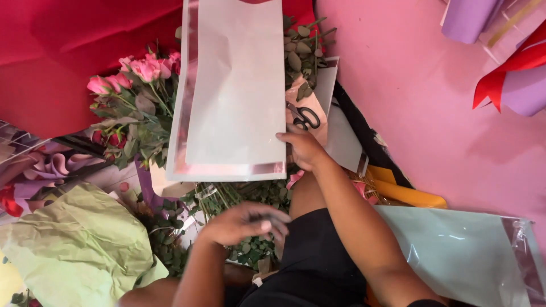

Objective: Preparing wrapping materials and inserting a large bouquet of roses into decorative sleeves.

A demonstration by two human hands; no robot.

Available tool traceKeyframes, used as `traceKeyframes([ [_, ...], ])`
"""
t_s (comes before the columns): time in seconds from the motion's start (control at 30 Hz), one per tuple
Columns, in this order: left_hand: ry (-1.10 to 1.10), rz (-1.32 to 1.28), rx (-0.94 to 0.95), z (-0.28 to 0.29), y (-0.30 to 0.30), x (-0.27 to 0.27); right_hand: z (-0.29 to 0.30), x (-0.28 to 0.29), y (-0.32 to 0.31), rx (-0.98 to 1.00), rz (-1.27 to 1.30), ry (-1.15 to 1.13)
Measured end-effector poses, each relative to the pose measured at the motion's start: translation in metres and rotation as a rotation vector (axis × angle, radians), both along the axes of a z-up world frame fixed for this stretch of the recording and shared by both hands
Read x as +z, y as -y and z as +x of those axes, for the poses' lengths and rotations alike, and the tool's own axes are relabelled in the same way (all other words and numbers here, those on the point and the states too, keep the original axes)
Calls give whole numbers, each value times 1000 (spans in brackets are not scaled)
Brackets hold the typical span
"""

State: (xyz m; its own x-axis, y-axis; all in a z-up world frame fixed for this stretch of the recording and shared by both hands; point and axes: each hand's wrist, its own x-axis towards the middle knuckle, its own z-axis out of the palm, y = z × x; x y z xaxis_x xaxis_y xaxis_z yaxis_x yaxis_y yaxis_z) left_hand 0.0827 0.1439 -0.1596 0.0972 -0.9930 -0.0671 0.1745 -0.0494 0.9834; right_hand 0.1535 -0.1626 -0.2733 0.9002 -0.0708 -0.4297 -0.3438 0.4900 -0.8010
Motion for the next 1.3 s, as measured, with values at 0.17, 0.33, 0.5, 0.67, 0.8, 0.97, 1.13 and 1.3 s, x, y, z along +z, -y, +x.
traceKeyframes([
  [0.17, -320, -180, 248, -31, 53, -59, 10, 32, -5, -90, -141, 174],
  [0.33, -844, -539, 469, 6, 106, -78, 16, 86, 0, -121, -284, 160],
  [0.5, -1044, -241, 758, 25, 127, -86, 48, -25, 80, -1, -1523, -150],
  [0.67, -1090, -176, 878, 25, 137, -101, 34, -23, 56, 41, -1726, -38],
  [0.8, -1095, -152, 940, 23, 135, -102, 51, -24, 53, 94, -1815, -28],
  [0.97, -1102, -241, 920, 25, 135, -79, 54, -2, 65, 324, -1646, -220],
  [1.13, -1145, -295, 850, 30, 141, -72, 8, 33, 59, 361, -1603, -292],
  [1.3, -1107, -289, 830, 42, 121, -40, -63, 42, 84, 237, -1071, -396],
])
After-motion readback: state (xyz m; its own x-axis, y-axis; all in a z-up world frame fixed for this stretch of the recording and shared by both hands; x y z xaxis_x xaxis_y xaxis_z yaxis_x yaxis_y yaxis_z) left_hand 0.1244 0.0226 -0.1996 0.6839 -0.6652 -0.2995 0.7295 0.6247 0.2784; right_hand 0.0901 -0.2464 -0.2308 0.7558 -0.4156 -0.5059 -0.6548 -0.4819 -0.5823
